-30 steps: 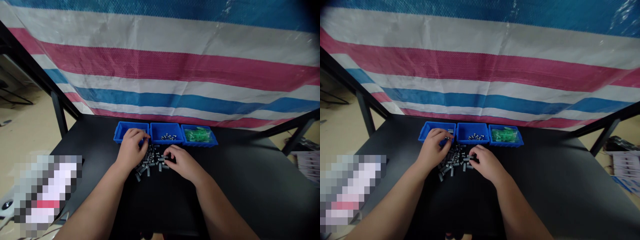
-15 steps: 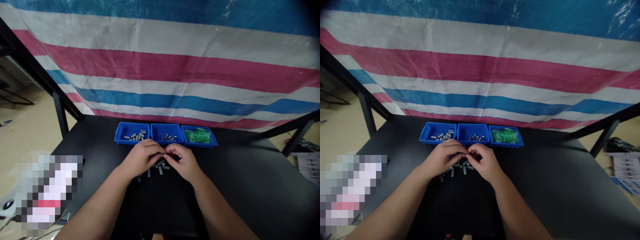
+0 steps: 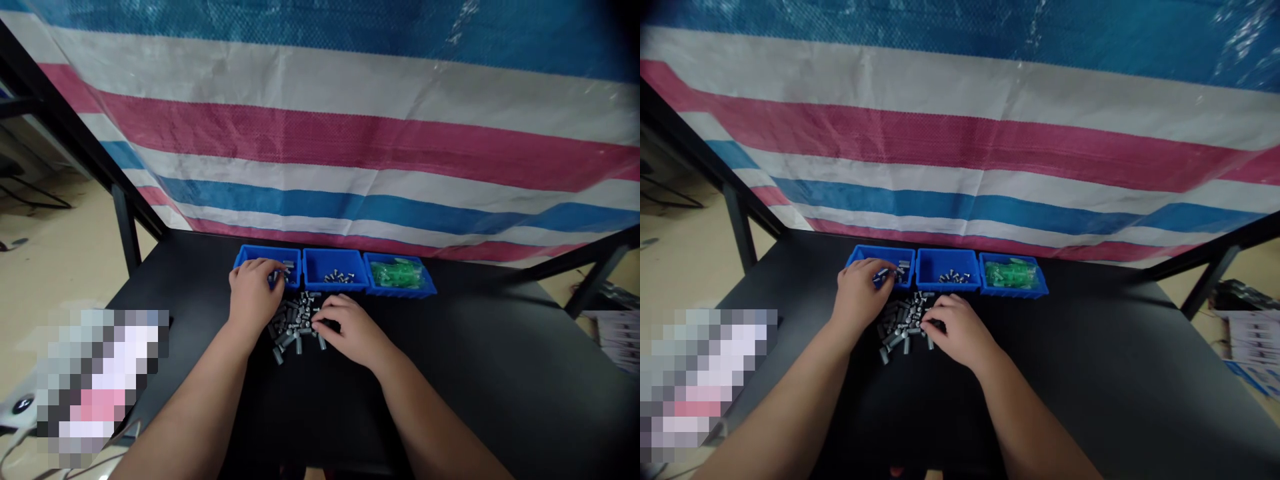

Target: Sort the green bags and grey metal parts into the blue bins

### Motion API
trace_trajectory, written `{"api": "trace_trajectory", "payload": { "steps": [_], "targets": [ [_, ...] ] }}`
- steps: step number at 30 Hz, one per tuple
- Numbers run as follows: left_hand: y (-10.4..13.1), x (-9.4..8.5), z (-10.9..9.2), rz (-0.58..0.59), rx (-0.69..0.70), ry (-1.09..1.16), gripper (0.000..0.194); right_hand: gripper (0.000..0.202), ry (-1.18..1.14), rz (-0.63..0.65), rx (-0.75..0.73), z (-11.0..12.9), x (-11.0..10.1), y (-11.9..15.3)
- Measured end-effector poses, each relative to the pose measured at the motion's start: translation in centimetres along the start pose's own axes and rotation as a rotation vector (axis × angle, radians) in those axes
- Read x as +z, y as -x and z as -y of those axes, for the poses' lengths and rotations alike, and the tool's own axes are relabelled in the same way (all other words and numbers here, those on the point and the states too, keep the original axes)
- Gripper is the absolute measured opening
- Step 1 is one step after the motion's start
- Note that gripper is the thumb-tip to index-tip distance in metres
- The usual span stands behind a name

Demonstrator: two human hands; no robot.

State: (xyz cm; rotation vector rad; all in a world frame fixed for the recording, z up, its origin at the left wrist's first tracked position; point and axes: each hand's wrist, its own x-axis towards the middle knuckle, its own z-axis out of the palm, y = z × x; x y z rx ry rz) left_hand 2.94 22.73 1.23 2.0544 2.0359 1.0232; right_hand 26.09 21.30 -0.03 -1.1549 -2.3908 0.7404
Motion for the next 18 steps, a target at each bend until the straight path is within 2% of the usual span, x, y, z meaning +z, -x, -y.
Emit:
{"api": "trace_trajectory", "payload": {
  "steps": [8, 11, 13, 16, 18],
  "targets": [
    [0.3, 0.1, -0.8, 0.002, 0.045, 0.029, 0.012, 0.019, -0.024, -0.105, 0.137, -1.7, -0.3, 0.0],
    [0.3, 0.2, -0.9, 0.007, 0.063, 0.044, 0.011, 0.018, -0.019, -0.175, 0.128, -2.0, -0.3, 0.0],
    [0.3, 0.1, -0.9, 0.017, 0.068, 0.06, 0.011, 0.018, -0.063, -0.26, 0.06, -1.8, -0.4, 0.0],
    [0.4, 0.0, -1.1, 0.049, 0.094, 0.089, 0.015, 0.017, -0.091, -0.479, -0.04, -1.3, -0.7, -0.2],
    [0.6, 0.0, -1.4, 0.083, 0.147, 0.105, 0.022, 0.016, -0.062, -0.604, -0.033, -1.3, -0.8, -0.4]
  ]
}}
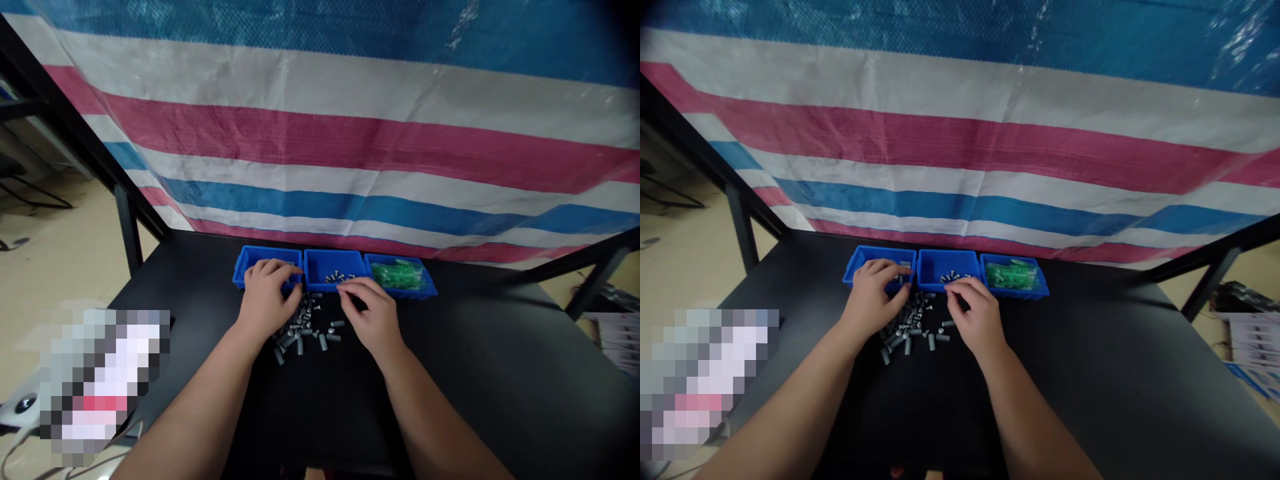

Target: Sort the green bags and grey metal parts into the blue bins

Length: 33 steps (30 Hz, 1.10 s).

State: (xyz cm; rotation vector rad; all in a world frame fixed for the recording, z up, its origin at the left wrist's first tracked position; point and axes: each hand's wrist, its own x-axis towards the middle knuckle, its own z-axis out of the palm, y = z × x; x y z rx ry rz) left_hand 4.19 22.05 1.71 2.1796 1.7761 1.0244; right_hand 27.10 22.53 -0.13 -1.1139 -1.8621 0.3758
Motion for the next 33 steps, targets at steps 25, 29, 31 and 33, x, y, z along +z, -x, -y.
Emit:
{"api": "trace_trajectory", "payload": {
  "steps": [25, 29, 31, 33],
  "targets": [
    [0.3, 1.0, -0.1, 0.126, 0.067, -0.039, 0.025, 0.008, 0.121, 0.696, 0.146, 1.1, -2.3, 0.4],
    [0.3, 1.0, -0.1, 0.124, 0.073, -0.04, 0.024, 0.011, 0.109, 0.716, 0.15, 0.8, -2.1, 0.4],
    [0.4, 1.1, -0.1, 0.123, 0.076, -0.039, 0.024, 0.012, 0.113, 0.714, 0.128, 0.7, -2.0, 0.5],
    [0.4, 1.1, -0.1, 0.123, 0.076, -0.037, 0.024, 0.014, 0.118, 0.688, 0.095, 0.7, -1.8, 0.5]
  ]
}}
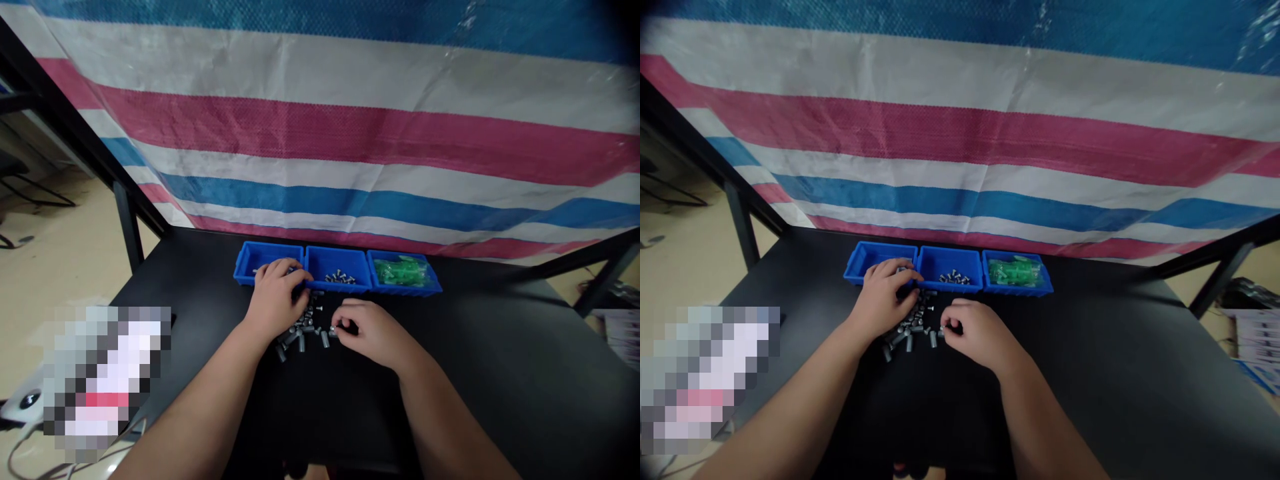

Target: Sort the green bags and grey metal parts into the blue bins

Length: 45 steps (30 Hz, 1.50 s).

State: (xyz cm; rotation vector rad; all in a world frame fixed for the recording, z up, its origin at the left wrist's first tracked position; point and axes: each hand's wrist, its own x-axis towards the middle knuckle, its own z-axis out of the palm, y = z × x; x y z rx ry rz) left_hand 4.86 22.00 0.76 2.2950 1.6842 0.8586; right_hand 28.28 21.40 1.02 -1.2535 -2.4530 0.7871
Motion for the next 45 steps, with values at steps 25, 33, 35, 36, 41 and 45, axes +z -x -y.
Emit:
{"api": "trace_trajectory", "payload": {
  "steps": [25, 33, 35, 36, 41, 45],
  "targets": [
    [0.0, -0.3, -0.2, 0.006, -0.028, -0.005, 0.022, 0.015, -0.019, -0.309, -0.004, -1.3, 1.1, -1.0],
    [0.0, -0.2, -0.1, 0.012, -0.021, 0.006, 0.023, 0.013, 0.1, -0.133, 0.052, 0.2, 2.4, -1.9],
    [-0.1, -0.2, 0.0, 0.014, -0.023, 0.011, 0.023, 0.013, 0.088, -0.182, 0.022, 0.4, 2.2, -1.8],
    [-0.1, -0.2, -0.1, 0.016, -0.025, 0.014, 0.023, 0.014, 0.068, -0.227, 0.007, 0.4, 2.1, -1.7],
    [-0.1, -0.3, -0.2, 0.026, -0.03, 0.014, 0.023, 0.014, -0.008, -0.548, 0.057, -0.6, 1.3, -1.4],
    [-0.1, -0.3, -0.2, 0.029, -0.031, 0.013, 0.023, 0.015, 0.027, -0.657, 0.2, -1.6, 1.1, -1.5]
  ]
}}
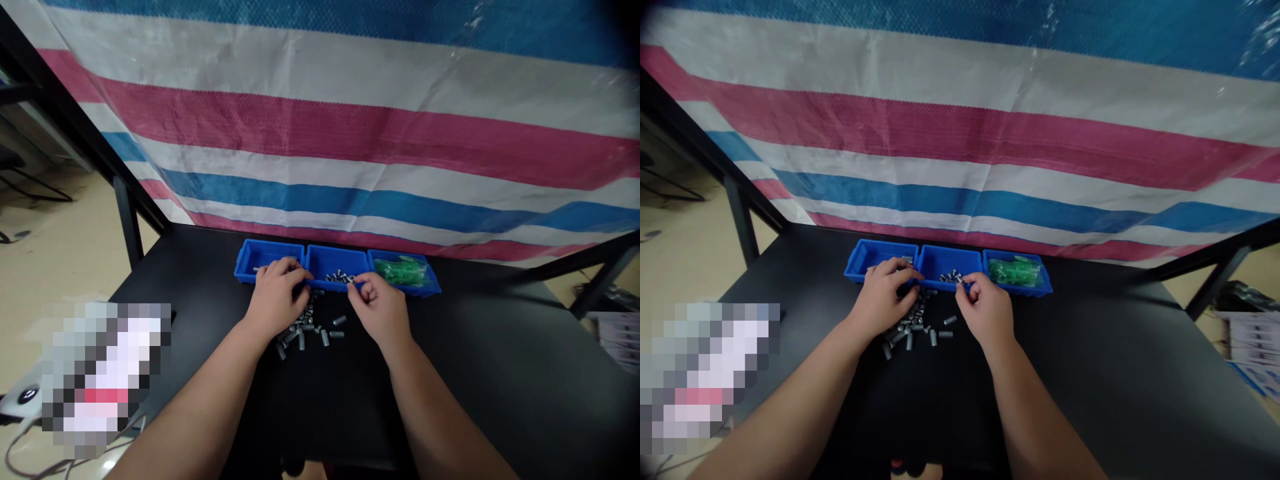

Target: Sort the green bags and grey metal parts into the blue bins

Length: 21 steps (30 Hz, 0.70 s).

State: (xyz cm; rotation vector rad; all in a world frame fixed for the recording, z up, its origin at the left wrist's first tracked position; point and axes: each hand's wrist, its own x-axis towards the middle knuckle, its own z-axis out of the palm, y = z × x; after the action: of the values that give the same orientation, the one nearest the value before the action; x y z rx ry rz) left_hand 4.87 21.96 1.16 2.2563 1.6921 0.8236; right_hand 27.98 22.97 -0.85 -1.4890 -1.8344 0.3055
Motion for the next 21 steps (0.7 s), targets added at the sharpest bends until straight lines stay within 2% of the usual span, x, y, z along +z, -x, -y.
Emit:
{"api": "trace_trajectory", "payload": {
  "steps": [3, 6, 8, 10, 12, 14, 17, 21],
  "targets": [
    [0.0, 0.0, 0.0, -0.002, 0.004, 0.002, 0.023, 0.018, 0.055, 0.011, 0.043, -0.2, 0.1, -0.1],
    [0.0, 0.0, 0.0, -0.002, 0.003, 0.004, 0.023, 0.017, 0.042, 0.055, 0.006, 0.2, -0.3, 0.0],
    [0.0, -0.1, 0.0, 0.0, 0.002, 0.002, 0.023, 0.013, 0.001, 0.179, -0.068, 0.6, -0.9, 0.0],
    [0.0, -0.1, 0.1, 0.001, 0.005, 0.003, 0.023, 0.01, -0.012, 0.361, -0.127, 0.8, -1.4, 0.2],
    [0.0, -0.1, 0.1, 0.001, 0.007, 0.007, 0.023, 0.017, 0.013, 0.527, -0.131, 0.8, -1.9, 0.3],
    [0.0, 0.0, 0.1, -0.002, 0.007, 0.01, 0.023, 0.024, 0.045, 0.615, -0.106, 0.6, -2.1, 0.5],
    [0.0, 0.0, 0.2, -0.013, 0.004, 0.011, 0.023, 0.024, 0.067, 0.63, -0.093, 0.3, -2.1, 0.6],
    [0.1, -0.5, -0.2, -0.069, 0.065, 0.083, 0.02, 0.011, 0.015, 0.553, -0.096, 0.3, -1.9, 0.4]
  ]
}}
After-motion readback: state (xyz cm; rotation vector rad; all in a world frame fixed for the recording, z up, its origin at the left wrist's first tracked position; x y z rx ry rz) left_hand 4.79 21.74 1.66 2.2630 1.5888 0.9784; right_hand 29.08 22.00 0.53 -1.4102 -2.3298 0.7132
